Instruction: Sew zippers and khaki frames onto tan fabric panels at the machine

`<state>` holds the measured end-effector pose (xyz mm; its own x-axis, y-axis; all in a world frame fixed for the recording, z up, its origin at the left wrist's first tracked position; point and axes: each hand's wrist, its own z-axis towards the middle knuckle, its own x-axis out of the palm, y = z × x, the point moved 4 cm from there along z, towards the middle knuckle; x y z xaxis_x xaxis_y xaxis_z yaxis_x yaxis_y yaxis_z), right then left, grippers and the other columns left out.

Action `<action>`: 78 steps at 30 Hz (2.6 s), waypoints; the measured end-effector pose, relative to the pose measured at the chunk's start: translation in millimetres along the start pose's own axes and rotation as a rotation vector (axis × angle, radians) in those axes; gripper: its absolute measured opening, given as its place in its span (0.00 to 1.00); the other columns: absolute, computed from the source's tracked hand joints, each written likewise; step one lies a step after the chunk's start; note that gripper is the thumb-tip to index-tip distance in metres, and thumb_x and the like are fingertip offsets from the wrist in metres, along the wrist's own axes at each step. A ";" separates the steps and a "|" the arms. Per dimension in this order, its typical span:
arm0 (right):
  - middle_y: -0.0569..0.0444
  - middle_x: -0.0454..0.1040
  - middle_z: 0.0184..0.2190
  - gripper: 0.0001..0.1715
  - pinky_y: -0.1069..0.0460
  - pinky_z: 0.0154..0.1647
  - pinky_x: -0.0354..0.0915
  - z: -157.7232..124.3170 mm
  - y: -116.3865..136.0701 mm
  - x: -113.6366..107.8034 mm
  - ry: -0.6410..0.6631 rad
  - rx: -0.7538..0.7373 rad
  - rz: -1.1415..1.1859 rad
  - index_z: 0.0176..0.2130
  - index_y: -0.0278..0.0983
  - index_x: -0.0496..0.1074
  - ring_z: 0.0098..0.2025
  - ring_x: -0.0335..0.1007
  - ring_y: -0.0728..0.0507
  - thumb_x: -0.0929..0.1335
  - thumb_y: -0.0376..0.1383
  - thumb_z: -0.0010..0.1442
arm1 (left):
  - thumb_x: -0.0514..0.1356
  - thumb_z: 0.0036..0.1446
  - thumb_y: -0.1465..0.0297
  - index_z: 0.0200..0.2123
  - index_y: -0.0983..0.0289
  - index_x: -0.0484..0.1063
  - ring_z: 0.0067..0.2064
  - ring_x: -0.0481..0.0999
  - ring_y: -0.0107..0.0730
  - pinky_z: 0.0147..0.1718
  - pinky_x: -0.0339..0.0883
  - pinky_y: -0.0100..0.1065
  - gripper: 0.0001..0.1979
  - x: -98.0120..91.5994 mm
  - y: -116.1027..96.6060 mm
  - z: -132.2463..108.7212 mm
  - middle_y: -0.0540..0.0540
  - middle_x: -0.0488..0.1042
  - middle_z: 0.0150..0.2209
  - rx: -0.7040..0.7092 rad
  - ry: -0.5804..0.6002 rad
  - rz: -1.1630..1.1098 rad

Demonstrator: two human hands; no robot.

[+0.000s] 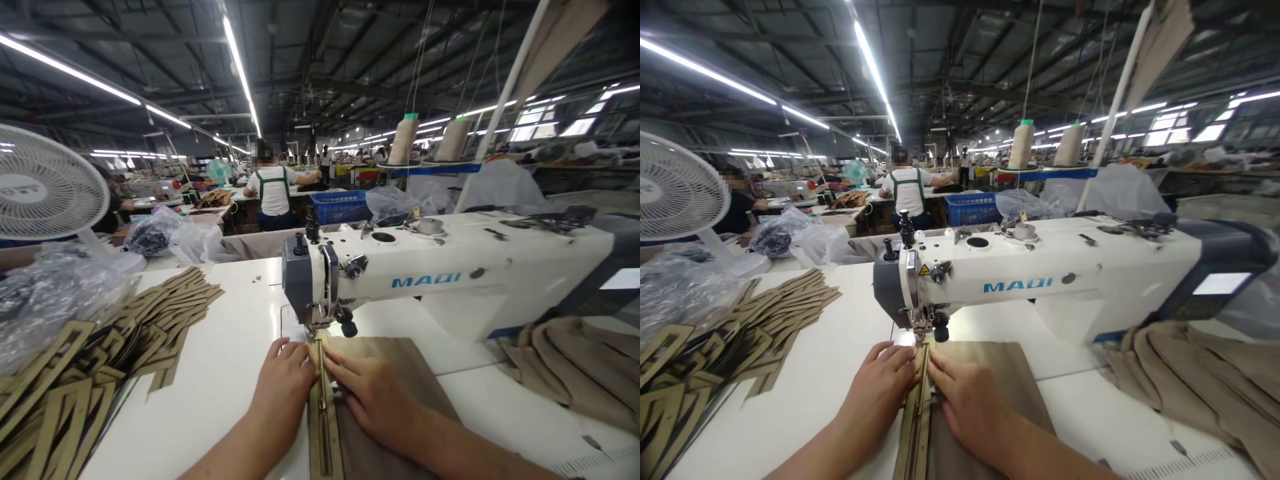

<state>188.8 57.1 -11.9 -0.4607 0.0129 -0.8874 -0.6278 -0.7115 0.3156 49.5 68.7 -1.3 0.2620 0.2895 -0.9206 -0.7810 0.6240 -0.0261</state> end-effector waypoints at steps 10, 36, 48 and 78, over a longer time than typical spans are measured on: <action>0.45 0.60 0.58 0.36 0.47 0.52 0.64 -2.0 -11.8 -5.3 -0.007 -0.053 -0.012 0.55 0.30 0.64 0.53 0.65 0.40 0.59 0.26 0.45 | 0.57 0.57 0.77 0.40 0.65 0.70 0.41 0.71 0.41 0.44 0.64 0.44 0.07 -3.5 -11.3 0.2 0.57 0.72 0.39 0.048 -0.006 0.090; 0.34 0.71 0.47 0.18 0.49 0.28 0.67 -39.1 37.2 -2.2 0.037 -0.089 -0.157 0.44 0.27 0.73 0.35 0.74 0.38 0.60 0.23 0.57 | 0.51 0.57 0.80 0.48 0.65 0.70 0.53 0.70 0.40 0.56 0.57 0.50 0.17 -17.8 -27.4 -38.3 0.60 0.72 0.51 0.169 0.104 -0.196; 0.59 0.71 0.21 0.11 0.57 0.24 0.54 10.8 15.2 -76.6 0.049 0.110 -0.022 0.26 0.37 0.72 0.24 0.64 0.50 0.62 0.32 0.57 | 0.63 0.52 0.72 0.30 0.64 0.75 0.31 0.76 0.32 0.30 0.65 0.27 0.01 -64.0 -14.1 17.4 0.51 0.78 0.29 -0.047 0.066 -0.279; 0.46 0.75 0.43 0.15 0.49 0.44 0.69 -33.5 20.1 -4.6 -0.146 0.015 0.102 0.36 0.35 0.75 0.43 0.73 0.41 0.60 0.33 0.58 | 0.55 0.55 0.72 0.52 0.71 0.65 0.53 0.68 0.52 0.48 0.65 0.53 0.20 -22.3 -33.9 -46.1 0.69 0.69 0.52 -0.028 -0.057 -0.151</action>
<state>199.3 19.2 -12.7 -0.6080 0.0446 -0.7927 -0.5823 -0.7037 0.4071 44.0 7.7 2.2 0.4088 0.2348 -0.8819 -0.7453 0.6436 -0.1741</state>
